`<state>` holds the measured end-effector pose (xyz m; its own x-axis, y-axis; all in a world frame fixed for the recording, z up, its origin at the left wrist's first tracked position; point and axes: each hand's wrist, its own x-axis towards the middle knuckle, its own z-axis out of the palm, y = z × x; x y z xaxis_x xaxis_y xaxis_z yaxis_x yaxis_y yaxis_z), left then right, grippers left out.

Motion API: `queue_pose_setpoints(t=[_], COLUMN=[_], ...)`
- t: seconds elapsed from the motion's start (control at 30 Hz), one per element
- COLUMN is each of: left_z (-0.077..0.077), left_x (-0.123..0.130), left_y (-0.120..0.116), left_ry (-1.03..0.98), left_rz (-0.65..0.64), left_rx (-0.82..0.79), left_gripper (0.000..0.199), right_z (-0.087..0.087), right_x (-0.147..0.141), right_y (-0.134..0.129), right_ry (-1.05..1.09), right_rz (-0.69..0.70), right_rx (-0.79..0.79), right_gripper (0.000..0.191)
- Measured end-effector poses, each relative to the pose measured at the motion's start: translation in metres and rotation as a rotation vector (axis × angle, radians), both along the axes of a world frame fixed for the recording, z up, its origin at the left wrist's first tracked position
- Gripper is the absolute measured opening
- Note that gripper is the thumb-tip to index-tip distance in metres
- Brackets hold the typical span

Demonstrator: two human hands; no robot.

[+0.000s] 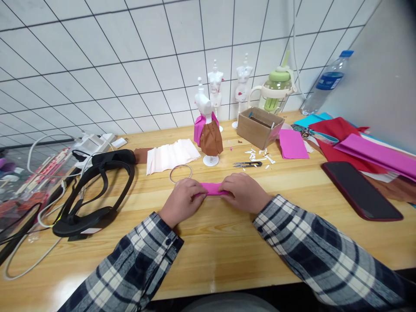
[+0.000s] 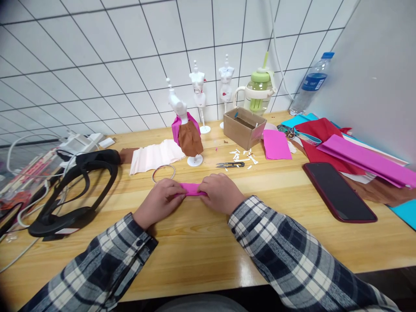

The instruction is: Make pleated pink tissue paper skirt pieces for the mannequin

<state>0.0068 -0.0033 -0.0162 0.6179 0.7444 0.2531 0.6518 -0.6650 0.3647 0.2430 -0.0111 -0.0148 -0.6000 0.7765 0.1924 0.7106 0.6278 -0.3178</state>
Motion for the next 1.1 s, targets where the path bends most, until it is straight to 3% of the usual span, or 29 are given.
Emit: queue_pose_setpoints(t=[0.13, 0.33, 0.43, 0.5, 0.67, 0.87, 1.0, 1.1], left_z=[0.004, 0.008, 0.009, 0.009, 0.005, 0.004, 0.002, 0.001], left_x=[0.002, 0.000, -0.003, -0.003, 0.001, 0.002, 0.002, 0.004], left_y=[-0.003, -0.004, -0.002, -0.001, 0.001, 0.002, 0.000, 0.000], left_ry=[-0.110, -0.355, -0.369, -0.306, -0.069, 0.028, 0.046, 0.056], left_rz=[0.041, 0.145, 0.111, 0.097, 0.073, 0.137, 0.141, 0.145], left_rx=[-0.114, -0.619, -0.733, -0.652, -0.212, -0.156, -0.148, -0.139], left_gripper=[0.019, 0.027, 0.029, 0.026, 0.015, 0.014, 0.015, 0.015], right_z=[-0.001, -0.002, -0.003, -0.005, -0.008, -0.011, -0.014, -0.015], right_x=[-0.001, -0.001, -0.001, -0.001, -0.001, 0.000, 0.001, 0.001], right_y=[0.000, -0.003, -0.002, -0.001, 0.001, 0.001, 0.004, 0.004], right_ry=[0.100, 0.355, 0.413, 0.379, 0.267, 0.230, 0.184, 0.213], right_rz=[-0.067, -0.127, -0.121, -0.125, -0.155, -0.188, -0.194, -0.169], right_rx=[-0.044, -0.217, -0.311, -0.327, -0.331, -0.160, -0.165, -0.145], right_gripper=[0.017, 0.013, 0.012, 0.012, 0.013, 0.047, 0.024, 0.028])
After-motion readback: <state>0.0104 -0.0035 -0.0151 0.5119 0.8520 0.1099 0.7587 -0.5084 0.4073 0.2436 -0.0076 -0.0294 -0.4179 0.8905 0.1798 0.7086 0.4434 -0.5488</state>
